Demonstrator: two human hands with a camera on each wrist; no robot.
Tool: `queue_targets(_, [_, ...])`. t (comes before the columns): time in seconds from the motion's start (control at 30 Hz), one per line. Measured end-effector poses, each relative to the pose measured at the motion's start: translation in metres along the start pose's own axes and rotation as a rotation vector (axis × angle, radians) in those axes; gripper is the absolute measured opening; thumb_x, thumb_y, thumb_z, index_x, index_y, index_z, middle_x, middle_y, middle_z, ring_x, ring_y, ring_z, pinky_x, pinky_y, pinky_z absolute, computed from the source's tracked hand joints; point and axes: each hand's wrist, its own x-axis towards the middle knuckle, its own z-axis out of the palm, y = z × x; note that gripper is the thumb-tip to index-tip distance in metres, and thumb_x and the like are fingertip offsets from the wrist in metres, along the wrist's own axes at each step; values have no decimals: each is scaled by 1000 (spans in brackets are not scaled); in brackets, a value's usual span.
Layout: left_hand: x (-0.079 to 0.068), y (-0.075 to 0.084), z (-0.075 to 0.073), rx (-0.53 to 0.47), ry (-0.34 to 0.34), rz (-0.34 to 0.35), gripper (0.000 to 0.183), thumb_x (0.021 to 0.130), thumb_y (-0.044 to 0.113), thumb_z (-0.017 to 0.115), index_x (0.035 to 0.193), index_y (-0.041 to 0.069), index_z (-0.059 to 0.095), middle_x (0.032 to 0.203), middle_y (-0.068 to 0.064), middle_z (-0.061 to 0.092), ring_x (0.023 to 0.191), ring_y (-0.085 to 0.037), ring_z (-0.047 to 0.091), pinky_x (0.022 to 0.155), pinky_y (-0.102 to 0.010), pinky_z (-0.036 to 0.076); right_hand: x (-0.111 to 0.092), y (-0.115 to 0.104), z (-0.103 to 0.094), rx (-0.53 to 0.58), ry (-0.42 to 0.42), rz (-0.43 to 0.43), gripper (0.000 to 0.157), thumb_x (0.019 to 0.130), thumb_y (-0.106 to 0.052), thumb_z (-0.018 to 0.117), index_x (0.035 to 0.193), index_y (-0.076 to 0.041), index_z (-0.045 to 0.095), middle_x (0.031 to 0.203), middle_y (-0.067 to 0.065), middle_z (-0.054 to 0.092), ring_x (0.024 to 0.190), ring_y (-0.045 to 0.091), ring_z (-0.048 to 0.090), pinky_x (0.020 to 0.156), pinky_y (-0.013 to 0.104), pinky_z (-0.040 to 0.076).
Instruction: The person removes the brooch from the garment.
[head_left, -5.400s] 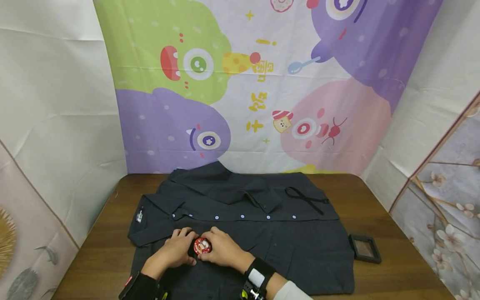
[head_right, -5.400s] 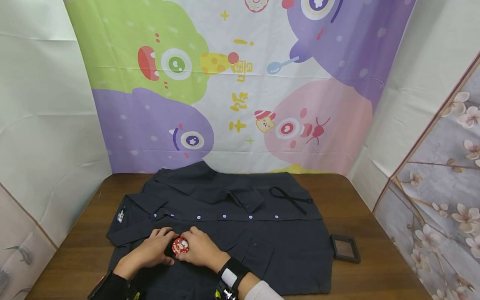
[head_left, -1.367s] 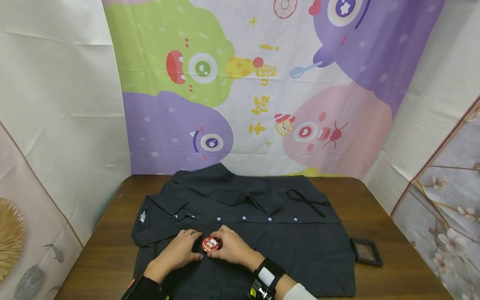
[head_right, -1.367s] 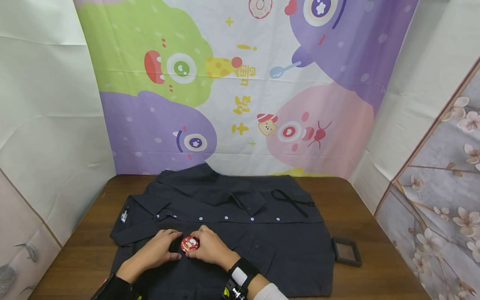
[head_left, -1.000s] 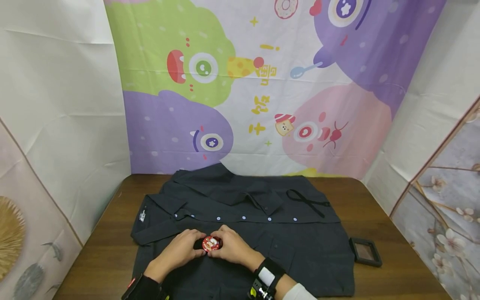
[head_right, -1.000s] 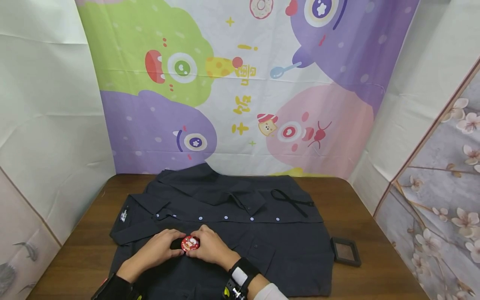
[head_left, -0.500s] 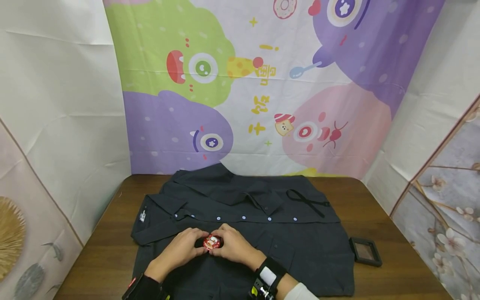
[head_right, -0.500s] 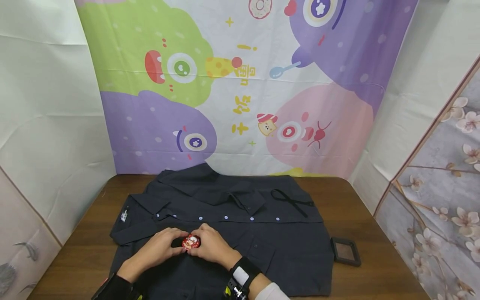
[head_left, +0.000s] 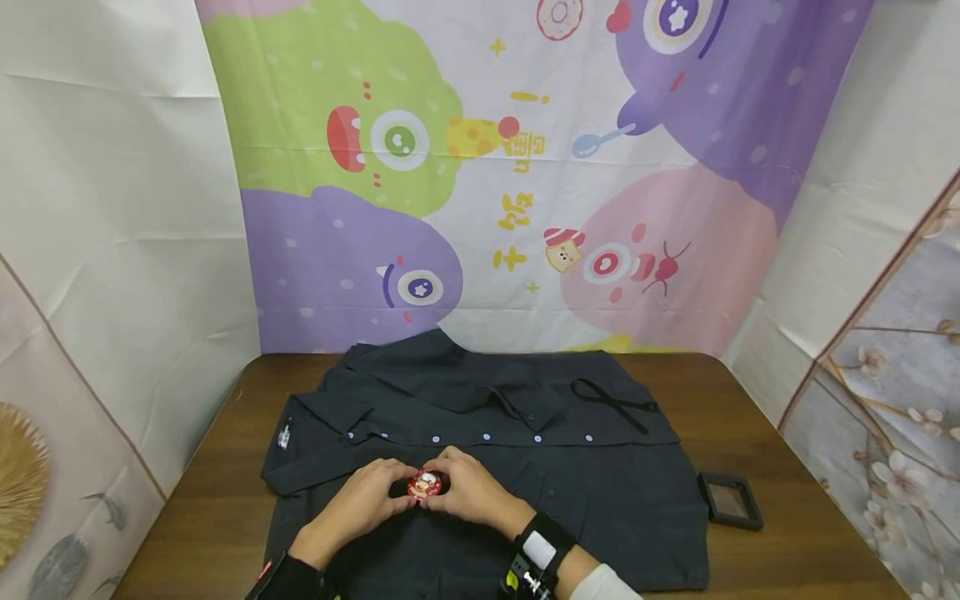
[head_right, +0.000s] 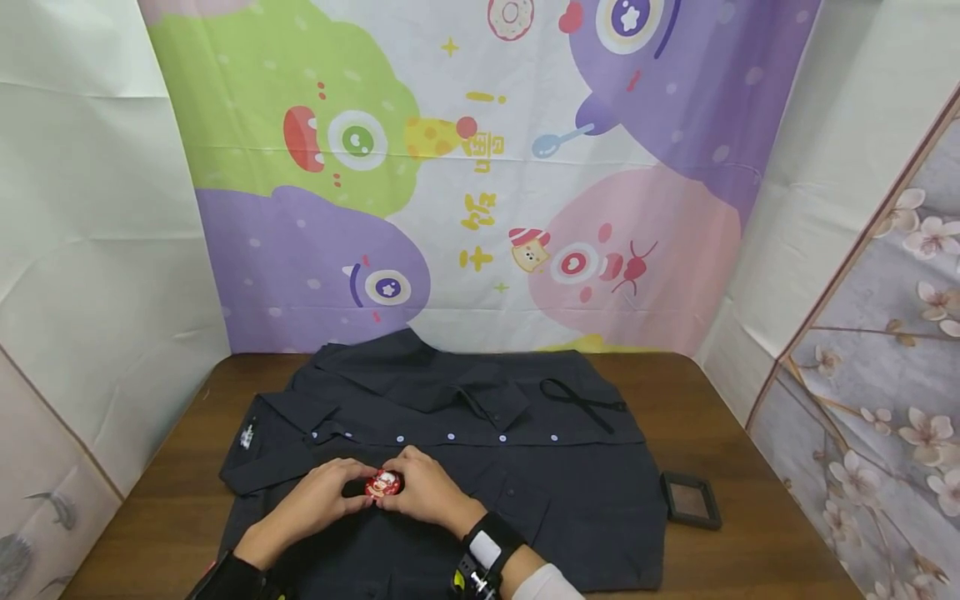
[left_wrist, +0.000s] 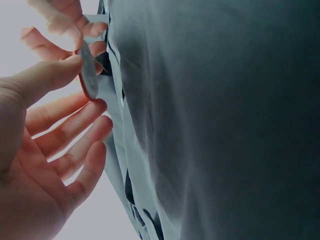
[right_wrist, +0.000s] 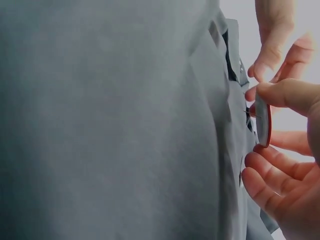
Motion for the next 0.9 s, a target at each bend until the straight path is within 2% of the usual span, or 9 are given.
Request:
queue_targets(0.2, [0,0,-1,9,16,6,30,78,22,72,104,8,68,100,-4,68,95,-22,59,82,-46,50,0,2,-5,13,7,-15,41,73,-34,77,108,-14,67,95,-3,59,83,6,54,73,22,49])
queue_targets(0.47, [1,-1,-2,-4,3,6,30,80,24,71,105,8,68,100,-3,67,96,-22,59,82,-46,50,1,6,-4,44,20,-33,34,73,-33,77,101,-16,69,91,-5,59,80,4,52,70,19,48])
queue_targets(0.9, [2,-2,-3,-11,16,19,29,80,25,71,104,10,69,100,-2,68,95,-21,60,83,-46,50,0,7,-10,47,28,-63,31,73,-33,77,99,-17,70,92,-5,61,82,4,54,72,21,48])
